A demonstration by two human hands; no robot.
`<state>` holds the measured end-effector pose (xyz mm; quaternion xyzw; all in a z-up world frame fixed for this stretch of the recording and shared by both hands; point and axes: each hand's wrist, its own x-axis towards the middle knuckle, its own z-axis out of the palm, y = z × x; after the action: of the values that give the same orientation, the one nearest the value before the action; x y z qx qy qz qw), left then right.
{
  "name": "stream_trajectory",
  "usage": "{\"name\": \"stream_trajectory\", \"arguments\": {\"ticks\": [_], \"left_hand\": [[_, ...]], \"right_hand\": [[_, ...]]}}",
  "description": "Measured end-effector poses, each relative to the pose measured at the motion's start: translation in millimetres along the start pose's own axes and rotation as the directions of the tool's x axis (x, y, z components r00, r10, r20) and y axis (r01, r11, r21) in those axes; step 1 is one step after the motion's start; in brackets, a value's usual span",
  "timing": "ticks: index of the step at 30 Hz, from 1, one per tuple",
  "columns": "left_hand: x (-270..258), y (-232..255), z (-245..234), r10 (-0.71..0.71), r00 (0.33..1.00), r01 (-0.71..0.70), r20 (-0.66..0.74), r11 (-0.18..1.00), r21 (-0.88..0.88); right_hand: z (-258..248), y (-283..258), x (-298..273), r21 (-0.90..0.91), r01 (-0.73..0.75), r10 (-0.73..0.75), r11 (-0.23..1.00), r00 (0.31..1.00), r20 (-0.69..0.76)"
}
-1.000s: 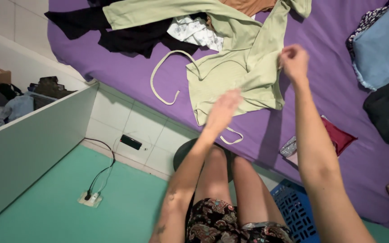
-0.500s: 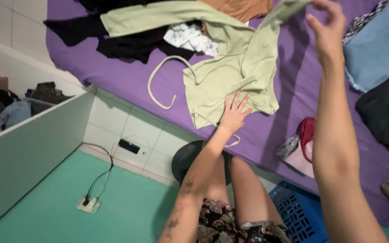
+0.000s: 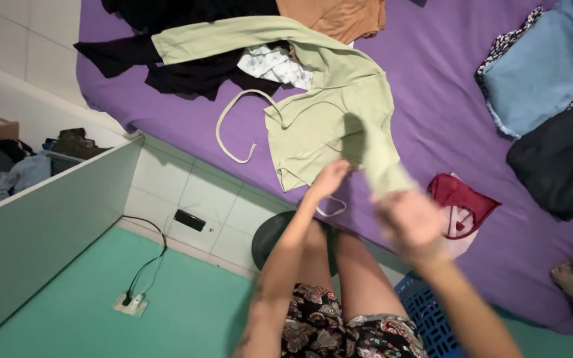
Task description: Folding various clothing items such as jeans, shirts, and shorts on a bed.
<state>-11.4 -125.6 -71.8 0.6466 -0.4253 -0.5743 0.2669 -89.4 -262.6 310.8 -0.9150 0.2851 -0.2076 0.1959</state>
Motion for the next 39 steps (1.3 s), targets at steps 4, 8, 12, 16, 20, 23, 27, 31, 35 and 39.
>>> {"name": "stream_trajectory", "arguments": {"ticks": [4, 8, 12, 16, 20, 23, 27, 31, 35, 39], "left_hand": [[-49, 35, -62, 0.004, 0.998, 0.068, 0.07, 0.185, -0.98], [-85, 49, -114, -0.208, 0.962, 0.164, 0.174, -0.063, -0.984], [-95, 36, -121, -0.252, 0.958, 0.146, 0.138, 0.013, -0.989], [-97, 53, -119, -0.374, 0.915, 0.022, -0.15, 0.417, -0.909], [-97, 71, -136, -0.131, 0.849, -0.184, -0.513, 0.836, -0.518], [-98, 83, -159, 0.244, 0.9, -0.201, -0.361, 0.967, 0.153], [-90, 62, -182, 0.373, 0.926, -0.303, -0.056, 0.824, 0.478], [-87, 58, -197, 0.303, 0.953, -0.258, -0.01, 0.829, 0.496], [-79, 60, -194, 0.226, 0.973, -0.184, -0.045, 0.881, 0.436], [-76, 68, -184, 0.338, 0.939, -0.266, -0.068, 0.835, 0.481]], "right_hand": [[46, -67, -17, 0.344, -0.169, 0.096, 0.924, 0.971, 0.218], [96, -97, -20, 0.519, -0.236, 0.111, 0.822, 0.959, 0.26], [129, -102, -21, 0.498, -0.317, 0.188, 0.807, 0.937, 0.293], [136, -87, -12, 0.624, -0.303, 0.154, 0.72, 0.947, 0.282], [144, -59, -31, 0.62, -0.179, 0.032, 0.764, 0.97, 0.239], [144, -42, -50, 0.556, -0.018, -0.148, 0.831, 0.956, 0.253], [141, -24, -68, 0.531, 0.028, -0.188, 0.847, 0.95, 0.249], [147, 16, -112, 0.434, -0.32, 0.236, 0.842, 0.942, 0.237], [139, 64, -111, 0.241, -0.583, 0.544, 0.776, 0.812, 0.214], [147, 96, -99, -0.025, -0.614, 0.592, 0.789, 0.75, 0.296]]}}
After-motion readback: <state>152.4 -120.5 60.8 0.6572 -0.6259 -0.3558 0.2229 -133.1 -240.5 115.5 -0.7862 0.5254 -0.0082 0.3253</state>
